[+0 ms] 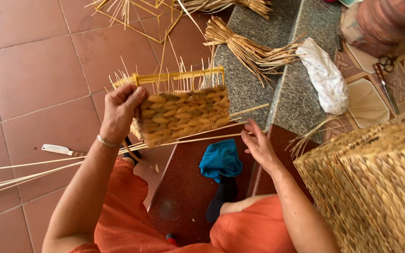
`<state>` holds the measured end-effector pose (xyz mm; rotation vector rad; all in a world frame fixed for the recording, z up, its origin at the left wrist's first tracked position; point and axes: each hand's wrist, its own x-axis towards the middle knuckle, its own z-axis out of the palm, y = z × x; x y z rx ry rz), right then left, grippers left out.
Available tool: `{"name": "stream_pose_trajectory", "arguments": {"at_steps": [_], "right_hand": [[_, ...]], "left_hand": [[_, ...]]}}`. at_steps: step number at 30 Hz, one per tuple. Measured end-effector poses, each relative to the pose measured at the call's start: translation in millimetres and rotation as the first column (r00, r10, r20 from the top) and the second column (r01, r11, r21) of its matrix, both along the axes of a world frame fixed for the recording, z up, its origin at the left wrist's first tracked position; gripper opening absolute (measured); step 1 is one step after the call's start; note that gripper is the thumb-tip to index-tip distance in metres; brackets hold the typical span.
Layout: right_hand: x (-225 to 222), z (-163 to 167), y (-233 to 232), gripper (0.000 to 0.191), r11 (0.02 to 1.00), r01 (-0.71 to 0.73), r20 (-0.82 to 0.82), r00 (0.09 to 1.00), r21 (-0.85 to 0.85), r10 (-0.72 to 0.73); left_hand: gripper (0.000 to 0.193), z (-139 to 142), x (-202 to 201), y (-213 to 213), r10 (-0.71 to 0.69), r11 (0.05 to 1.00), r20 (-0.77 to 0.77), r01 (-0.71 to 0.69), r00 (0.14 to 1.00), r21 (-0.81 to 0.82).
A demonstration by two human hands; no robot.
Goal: The person wipes a woven basket with a blue cloth, then uses scissors to trim excess straw from the basket's frame and interior. The basket is turned and adjusted during trimming.
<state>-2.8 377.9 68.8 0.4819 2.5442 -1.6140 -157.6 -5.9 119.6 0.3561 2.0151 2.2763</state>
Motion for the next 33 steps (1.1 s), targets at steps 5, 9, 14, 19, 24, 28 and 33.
{"name": "stream_pose_trajectory", "arguments": {"at_steps": [5, 9, 14, 19, 24, 28, 33], "right_hand": [[28, 11, -16, 0.070, 0.960, -0.040, 0.053, 0.997, -0.278, 0.057], [75, 19, -26, 0.061, 0.970, -0.064, -0.082, 0.996, -0.233, 0.046], [125, 11, -34, 0.054, 0.999, -0.036, -0.245, 0.969, 0.034, 0.043], [137, -2, -50, 0.037, 0.955, -0.108, -0.312, 0.930, 0.275, 0.195], [156, -13, -82, 0.041, 0.966, 0.079, -0.457, 0.888, 0.248, 0.044], [207, -22, -119, 0.054, 0.959, 0.181, -0.651, 0.759, 0.217, 0.004], [260, -43, -172, 0.054, 0.973, 0.219, -0.531, 0.834, 0.069, -0.150]], "left_hand": [[0.022, -6, 73, 7, -0.074, 0.997, 0.088, 0.071, 0.993, 0.036], [0.020, -32, 103, 8, -0.061, 0.980, 0.258, 0.009, 0.964, 0.197], [0.018, -75, 132, 4, 0.016, 0.996, 0.307, -0.042, 0.952, 0.079], [0.020, -107, 150, 0, 0.137, 0.989, 0.260, -0.119, 0.956, -0.084], [0.020, -104, 173, -33, 0.172, 0.980, 0.227, -0.142, 0.959, -0.139], [0.030, -87, 206, -61, 0.353, 0.926, 0.280, -0.293, 0.893, -0.237], [0.028, -92, 184, -56, 0.311, 0.925, 0.135, -0.268, 0.941, -0.268]]}}
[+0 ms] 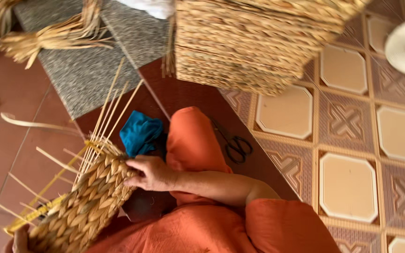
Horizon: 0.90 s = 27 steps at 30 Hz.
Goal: The person wipes a woven basket with a blue cloth, then uses scissors to trim excess straw from the basket's frame and interior. The basket is turned and adjusted during trimming.
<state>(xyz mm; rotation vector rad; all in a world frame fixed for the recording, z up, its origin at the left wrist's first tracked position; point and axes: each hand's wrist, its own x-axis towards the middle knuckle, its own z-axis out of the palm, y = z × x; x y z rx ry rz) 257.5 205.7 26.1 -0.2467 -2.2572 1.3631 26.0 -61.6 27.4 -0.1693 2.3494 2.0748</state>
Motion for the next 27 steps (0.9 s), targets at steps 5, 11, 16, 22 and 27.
{"name": "stream_pose_trajectory", "arguments": {"at_steps": [5, 11, 16, 22, 27], "right_hand": [[10, -28, -13, 0.056, 0.993, 0.113, -0.042, 0.993, 0.032, -0.111], [17, 22, 3, 0.057, 0.970, 0.095, 0.074, 0.991, 0.222, -0.114], [100, 53, 50, 0.011, 0.873, 0.457, -0.394, 0.844, 0.170, -0.365], [177, -46, 170, 0.035, 0.710, 0.549, 0.106, 0.753, 0.441, -0.649], [223, -122, 175, 0.057, 0.664, 0.396, 0.457, 0.500, 0.635, -0.736]], "left_hand": [[0.026, -26, -6, 30, -0.096, 0.995, -0.030, 0.095, 0.995, -0.040], [0.025, -32, 8, 22, -0.151, 0.988, -0.052, 0.149, 0.987, -0.044], [0.024, -42, 18, -3, -0.200, 0.980, -0.100, 0.197, 0.975, -0.038], [0.022, -48, 15, 3, -0.078, 0.996, -0.015, 0.078, 0.997, 0.044], [0.026, -42, 14, 13, -0.079, 0.996, -0.039, 0.080, 0.996, 0.027]]}}
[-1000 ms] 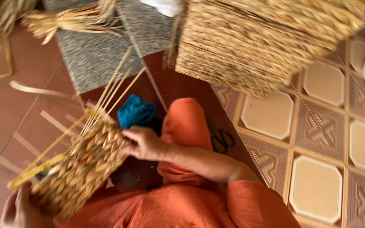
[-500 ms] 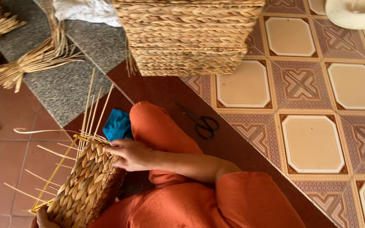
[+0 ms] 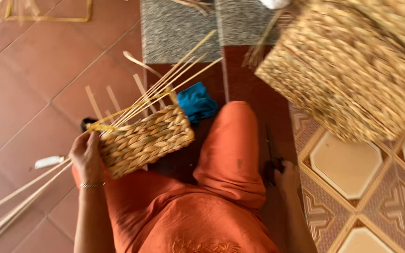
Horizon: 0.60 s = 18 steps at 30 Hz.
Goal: The person wipes a woven basket with a blue cloth, then uses scissors to trim excess straw from the basket's frame and interior. The basket is turned and adjusted during trimming.
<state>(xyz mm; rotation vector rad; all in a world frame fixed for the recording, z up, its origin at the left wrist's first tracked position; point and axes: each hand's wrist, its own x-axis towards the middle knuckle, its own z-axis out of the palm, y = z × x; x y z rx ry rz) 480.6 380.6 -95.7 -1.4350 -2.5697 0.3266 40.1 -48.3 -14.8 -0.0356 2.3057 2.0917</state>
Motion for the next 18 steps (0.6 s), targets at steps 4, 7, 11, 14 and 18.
{"name": "stream_pose_trajectory", "arguments": {"at_steps": [4, 7, 11, 14, 18], "right_hand": [[-5, -12, 1, 0.053, 1.000, -0.011, 0.068, 0.998, -0.003, 0.011], [-7, -9, 12, 0.056, 0.970, 0.069, 0.114, 0.993, -0.232, -0.043], [-5, -3, 15, 0.062, 0.953, 0.075, 0.000, 0.997, -0.292, -0.079], [-9, 5, 16, 0.063, 0.828, 0.160, -0.256, 0.905, -0.537, -0.341], [-16, 25, 21, 0.059, 0.697, 0.160, -0.421, 0.695, -0.699, -0.582]], "left_hand": [[0.029, 3, -5, 4, 0.026, 0.999, -0.006, -0.025, 1.000, 0.025], [0.030, 7, -5, 5, 0.016, 0.998, 0.047, -0.018, 0.999, 0.058], [0.029, 14, -1, 5, -0.019, 0.985, 0.072, 0.007, 0.997, 0.175], [0.029, 20, 1, 6, -0.031, 0.978, 0.082, 0.014, 0.996, 0.208], [0.027, 25, 2, 4, -0.029, 0.990, 0.091, 0.016, 0.995, 0.141]]}}
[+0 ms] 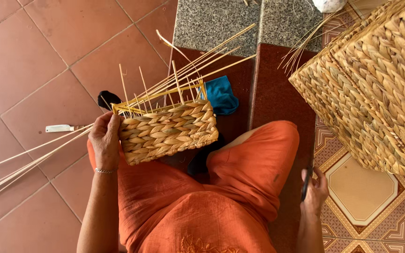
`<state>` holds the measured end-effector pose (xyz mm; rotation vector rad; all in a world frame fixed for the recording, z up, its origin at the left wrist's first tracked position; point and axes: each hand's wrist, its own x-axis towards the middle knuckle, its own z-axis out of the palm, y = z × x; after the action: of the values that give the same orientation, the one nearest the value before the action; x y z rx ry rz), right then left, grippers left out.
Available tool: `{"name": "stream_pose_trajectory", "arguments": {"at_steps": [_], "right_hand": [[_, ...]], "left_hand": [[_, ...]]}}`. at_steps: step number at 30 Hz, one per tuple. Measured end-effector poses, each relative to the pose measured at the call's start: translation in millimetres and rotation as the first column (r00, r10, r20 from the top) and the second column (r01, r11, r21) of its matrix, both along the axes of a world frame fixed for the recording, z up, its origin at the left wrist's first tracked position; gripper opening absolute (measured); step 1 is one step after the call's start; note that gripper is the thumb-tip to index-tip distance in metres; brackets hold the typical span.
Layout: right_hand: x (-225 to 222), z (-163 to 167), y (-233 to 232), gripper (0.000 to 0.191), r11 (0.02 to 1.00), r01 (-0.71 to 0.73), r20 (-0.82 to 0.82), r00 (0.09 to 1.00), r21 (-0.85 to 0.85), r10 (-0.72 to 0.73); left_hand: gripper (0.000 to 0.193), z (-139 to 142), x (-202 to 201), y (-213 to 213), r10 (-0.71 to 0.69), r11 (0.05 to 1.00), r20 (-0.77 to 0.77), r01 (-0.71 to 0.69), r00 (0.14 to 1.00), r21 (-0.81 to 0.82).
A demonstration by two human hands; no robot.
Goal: The person wipes a woven basket with a blue cloth, then uses scissors to trim excess straw from the basket's frame and interior. The basket is turned and adjusted during trimming.
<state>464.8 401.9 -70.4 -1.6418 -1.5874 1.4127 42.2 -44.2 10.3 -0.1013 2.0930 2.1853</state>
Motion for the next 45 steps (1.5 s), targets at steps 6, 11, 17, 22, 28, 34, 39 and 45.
{"name": "stream_pose_trajectory", "arguments": {"at_steps": [6, 11, 17, 22, 28, 34, 39, 45], "right_hand": [[-55, 25, -32, 0.048, 0.588, -0.463, -0.732, 0.567, -0.663, -0.378], [-118, 77, -116, 0.064, 0.662, -0.738, 0.038, 0.671, 0.128, 0.741], [-157, 137, -131, 0.075, 0.433, -0.760, 0.230, 0.588, 0.484, 0.775], [-162, 145, -133, 0.076, 0.401, -0.776, 0.282, 0.575, 0.487, 0.768], [-155, 117, -129, 0.064, 0.371, -0.784, 0.158, 0.503, 0.498, 0.850], [-131, 66, -126, 0.040, 0.573, -0.817, -0.530, 0.513, -0.061, 0.675], [-124, 48, -134, 0.037, 0.590, -0.807, -0.489, 0.526, -0.028, 0.696], [-131, 51, -143, 0.045, 0.603, -0.797, -0.270, 0.577, 0.021, 0.771]], "left_hand": [[0.023, -3, 1, 4, 0.023, 0.999, -0.018, -0.023, 1.000, 0.029], [0.021, -5, 2, 2, 0.029, 0.998, -0.003, -0.028, 1.000, 0.056], [0.022, -3, 4, 2, 0.021, 0.999, -0.012, -0.020, 1.000, 0.035], [0.022, 3, 7, 5, 0.024, 0.999, 0.003, -0.024, 1.000, 0.044], [0.024, 2, 8, 5, 0.048, 0.998, -0.003, -0.047, 0.999, 0.030], [0.023, -3, 6, 3, 0.066, 0.998, -0.005, -0.066, 0.998, 0.015], [0.023, -5, 7, 1, 0.061, 0.998, -0.034, -0.061, 0.998, -0.013], [0.022, -10, 10, 1, 0.086, 0.996, -0.042, -0.087, 0.995, -0.032]]}}
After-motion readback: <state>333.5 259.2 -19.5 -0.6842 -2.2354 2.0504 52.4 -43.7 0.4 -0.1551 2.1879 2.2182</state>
